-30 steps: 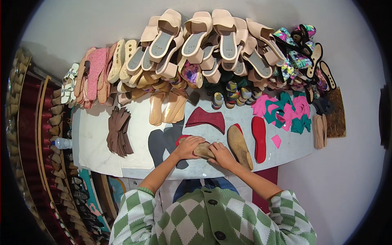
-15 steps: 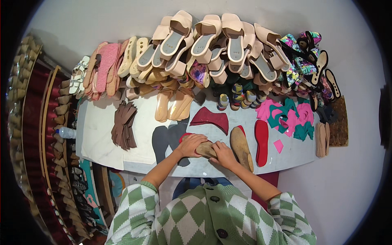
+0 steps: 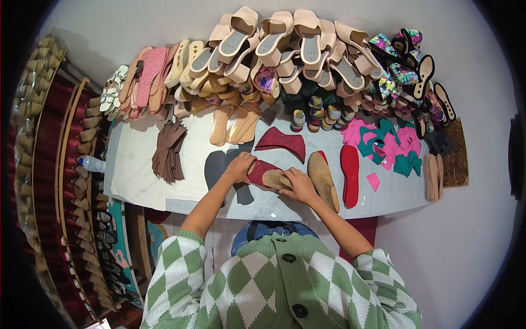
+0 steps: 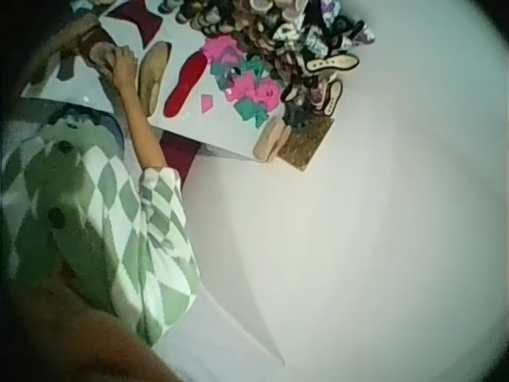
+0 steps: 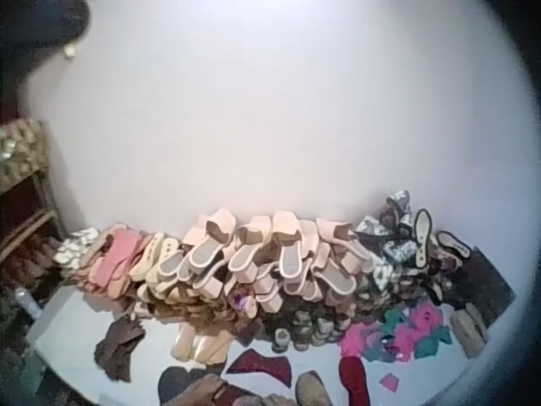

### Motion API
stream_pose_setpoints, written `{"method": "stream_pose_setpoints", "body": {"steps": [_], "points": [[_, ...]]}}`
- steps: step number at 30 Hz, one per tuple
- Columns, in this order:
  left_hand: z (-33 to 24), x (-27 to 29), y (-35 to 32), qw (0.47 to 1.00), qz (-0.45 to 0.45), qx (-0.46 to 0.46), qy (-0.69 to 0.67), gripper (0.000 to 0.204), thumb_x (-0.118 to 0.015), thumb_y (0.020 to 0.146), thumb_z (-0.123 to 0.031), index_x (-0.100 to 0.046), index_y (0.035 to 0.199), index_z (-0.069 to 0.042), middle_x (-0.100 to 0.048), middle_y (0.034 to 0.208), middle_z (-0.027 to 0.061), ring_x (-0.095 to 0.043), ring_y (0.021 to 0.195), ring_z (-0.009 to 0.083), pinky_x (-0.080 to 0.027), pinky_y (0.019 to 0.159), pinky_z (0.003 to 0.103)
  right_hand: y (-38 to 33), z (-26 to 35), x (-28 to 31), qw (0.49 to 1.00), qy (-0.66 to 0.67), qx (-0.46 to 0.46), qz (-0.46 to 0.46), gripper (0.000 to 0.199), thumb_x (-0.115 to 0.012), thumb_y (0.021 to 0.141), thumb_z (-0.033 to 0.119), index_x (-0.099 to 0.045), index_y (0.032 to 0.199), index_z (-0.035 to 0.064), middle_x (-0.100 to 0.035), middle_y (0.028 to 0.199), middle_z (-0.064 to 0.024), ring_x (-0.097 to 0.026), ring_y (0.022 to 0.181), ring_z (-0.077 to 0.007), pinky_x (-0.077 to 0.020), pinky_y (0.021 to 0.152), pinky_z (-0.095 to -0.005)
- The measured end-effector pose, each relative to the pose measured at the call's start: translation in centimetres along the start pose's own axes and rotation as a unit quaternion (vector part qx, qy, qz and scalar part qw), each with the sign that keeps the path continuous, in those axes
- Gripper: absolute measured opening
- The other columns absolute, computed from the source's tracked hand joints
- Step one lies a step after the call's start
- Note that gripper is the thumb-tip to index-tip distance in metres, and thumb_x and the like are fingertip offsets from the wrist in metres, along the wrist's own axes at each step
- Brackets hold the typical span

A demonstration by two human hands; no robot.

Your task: Assembling shoe uppers onto lasts and organizing shoe components on a work table.

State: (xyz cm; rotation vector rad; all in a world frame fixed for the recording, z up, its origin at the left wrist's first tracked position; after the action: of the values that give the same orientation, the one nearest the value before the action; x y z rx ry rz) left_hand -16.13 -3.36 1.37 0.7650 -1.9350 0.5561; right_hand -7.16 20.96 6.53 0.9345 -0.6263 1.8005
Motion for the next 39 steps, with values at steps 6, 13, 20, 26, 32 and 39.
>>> {"method": "stream_pose_setpoints", "body": {"steps": [6,13,20,26,32,39], "points": [[-0.1,-0.7,0.5,0.994,0.065,0.071,0.048,0.089,-0.086,0.035,-0.025,-0.046,0.113,-0.008,-0.050,0.106,0.0103,-0.045,0.102,0.0315,-0.042,0.087,0.037,-0.8,0.6,-0.2,1.000,-0.004,-0.003,-0.009,0.055,-0.076,0.061,0.027,-0.051,0.108,0.0113,-0.051,0.096,-0.0082,-0.053,0.094,-0.0279,-0.0419,0.076,-0.0394],[0.0,-0.9,0.5,0.989,0.104,0.074,0.070,0.093,-0.087,0.033,-0.029,-0.046,0.113,-0.006,-0.050,0.106,0.0129,-0.045,0.101,0.0342,-0.041,0.088,0.038,-1.5,0.7,-0.7,0.999,-0.032,-0.001,-0.032,0.057,-0.077,0.059,0.027,-0.052,0.108,0.0138,-0.052,0.097,-0.0065,-0.053,0.094,-0.0254,-0.0389,0.074,-0.0385],[2.5,0.8,0.1,0.989,0.116,0.042,-0.078,0.084,-0.087,0.037,-0.016,-0.048,0.111,-0.005,-0.053,0.105,0.0122,-0.052,0.095,0.0298,-0.046,0.081,0.037,-1.2,0.3,-0.7,0.999,-0.017,-0.010,-0.029,0.058,-0.078,0.058,0.029,-0.053,0.108,0.0151,-0.053,0.097,-0.0055,-0.054,0.093,-0.0249,-0.0377,0.074,-0.0385],[2.2,0.4,-1.8,0.966,-0.002,0.090,-0.242,0.058,-0.072,0.051,0.012,-0.055,0.104,-0.002,-0.058,0.100,0.0080,-0.060,0.087,0.0203,-0.051,0.076,0.029,-1.0,0.4,-0.6,0.999,-0.008,-0.024,-0.035,0.059,-0.077,0.059,0.027,-0.053,0.111,0.0139,-0.053,0.096,-0.0076,-0.054,0.093,-0.0271,-0.0434,0.073,-0.0396],[2.1,-1.5,-3.5,0.918,-0.118,0.180,-0.334,0.038,-0.068,0.066,0.007,-0.061,0.102,-0.004,-0.064,0.094,0.0048,-0.062,0.087,0.0148,-0.049,0.078,0.026,-1.0,-0.2,-1.5,0.999,0.008,-0.043,0.007,0.067,-0.078,0.060,0.023,-0.050,0.120,0.0179,-0.053,0.102,-0.0132,-0.054,0.094,-0.0324,-0.0465,0.078,-0.0427],[2.6,-2.5,-3.8,0.932,-0.112,0.158,-0.308,0.043,-0.065,0.067,0.005,-0.057,0.108,-0.004,-0.061,0.101,0.0067,-0.060,0.092,0.0150,-0.047,0.083,0.027,-0.5,-0.1,-0.9,0.997,0.020,-0.058,0.047,0.068,-0.077,0.060,0.020,-0.050,0.123,0.0181,-0.054,0.099,-0.0161,-0.054,0.094,-0.0333,-0.0452,0.082,-0.0399]]}}
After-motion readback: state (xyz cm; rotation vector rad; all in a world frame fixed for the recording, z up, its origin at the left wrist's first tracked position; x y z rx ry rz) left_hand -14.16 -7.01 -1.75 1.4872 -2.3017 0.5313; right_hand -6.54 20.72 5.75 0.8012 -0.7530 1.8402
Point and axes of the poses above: each hand's wrist, its own y-axis towards the middle knuckle, its own x-axis out of the back of the hand, z = x × y, the point moved 1 cm from there along y, towards the middle knuckle
